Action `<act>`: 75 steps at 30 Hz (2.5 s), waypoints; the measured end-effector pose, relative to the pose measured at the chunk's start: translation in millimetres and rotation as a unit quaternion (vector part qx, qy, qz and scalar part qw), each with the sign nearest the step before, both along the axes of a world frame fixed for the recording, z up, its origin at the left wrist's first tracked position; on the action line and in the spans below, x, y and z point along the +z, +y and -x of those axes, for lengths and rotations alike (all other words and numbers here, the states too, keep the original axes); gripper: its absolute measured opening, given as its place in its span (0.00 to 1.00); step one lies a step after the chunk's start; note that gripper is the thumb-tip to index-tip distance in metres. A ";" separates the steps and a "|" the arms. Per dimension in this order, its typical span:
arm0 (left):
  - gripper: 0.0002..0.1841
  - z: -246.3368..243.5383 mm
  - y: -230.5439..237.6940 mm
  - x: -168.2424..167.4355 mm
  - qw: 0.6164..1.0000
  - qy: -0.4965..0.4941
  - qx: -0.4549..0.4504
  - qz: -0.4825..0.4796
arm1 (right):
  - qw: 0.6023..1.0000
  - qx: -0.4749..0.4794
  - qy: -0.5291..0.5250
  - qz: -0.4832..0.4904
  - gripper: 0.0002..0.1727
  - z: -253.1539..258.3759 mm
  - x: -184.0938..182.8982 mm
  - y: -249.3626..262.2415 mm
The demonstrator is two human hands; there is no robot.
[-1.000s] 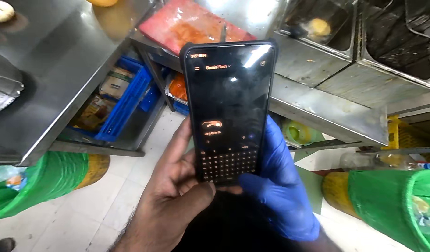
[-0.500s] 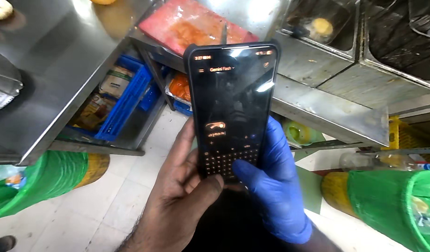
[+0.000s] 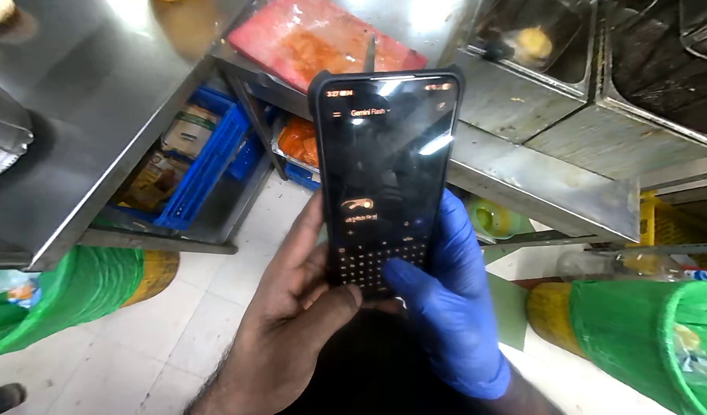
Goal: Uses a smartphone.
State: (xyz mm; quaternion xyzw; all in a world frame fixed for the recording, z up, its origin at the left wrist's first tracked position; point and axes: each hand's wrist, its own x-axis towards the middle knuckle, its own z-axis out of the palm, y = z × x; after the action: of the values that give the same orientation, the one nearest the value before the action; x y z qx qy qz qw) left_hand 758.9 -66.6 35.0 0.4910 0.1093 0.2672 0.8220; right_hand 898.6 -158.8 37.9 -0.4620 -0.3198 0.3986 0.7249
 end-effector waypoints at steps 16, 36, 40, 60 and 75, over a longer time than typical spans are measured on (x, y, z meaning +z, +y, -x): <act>0.41 4.3 3.5 -1.3 0.999 -0.023 -0.018 0.026 | 0.998 0.061 0.015 -0.021 0.44 -3.7 -2.0 -5.0; 0.44 7.0 0.5 -1.3 1.000 -0.002 -0.018 0.023 | 0.997 0.060 0.054 -0.008 0.42 -3.1 -3.6 -9.9; 0.44 8.2 -0.3 -1.5 0.999 -0.008 -0.021 0.027 | 0.996 0.069 0.061 -0.010 0.43 -4.2 -4.1 -11.0; 0.36 2.4 -2.3 0.6 1.000 -0.003 0.014 0.005 | 0.995 0.081 0.056 -0.034 0.43 -3.5 -3.9 -12.0; 0.32 -2.4 -7.5 3.9 0.998 0.036 0.058 -0.015 | 0.995 0.080 0.046 -0.033 0.44 0.0 -4.5 -14.7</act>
State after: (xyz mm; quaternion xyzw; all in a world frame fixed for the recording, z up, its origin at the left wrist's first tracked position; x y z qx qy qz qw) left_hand 761.2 -74.1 38.9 0.5050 0.1629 0.2982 0.7935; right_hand 898.7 -173.5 33.4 -0.3918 -0.3350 0.4652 0.7197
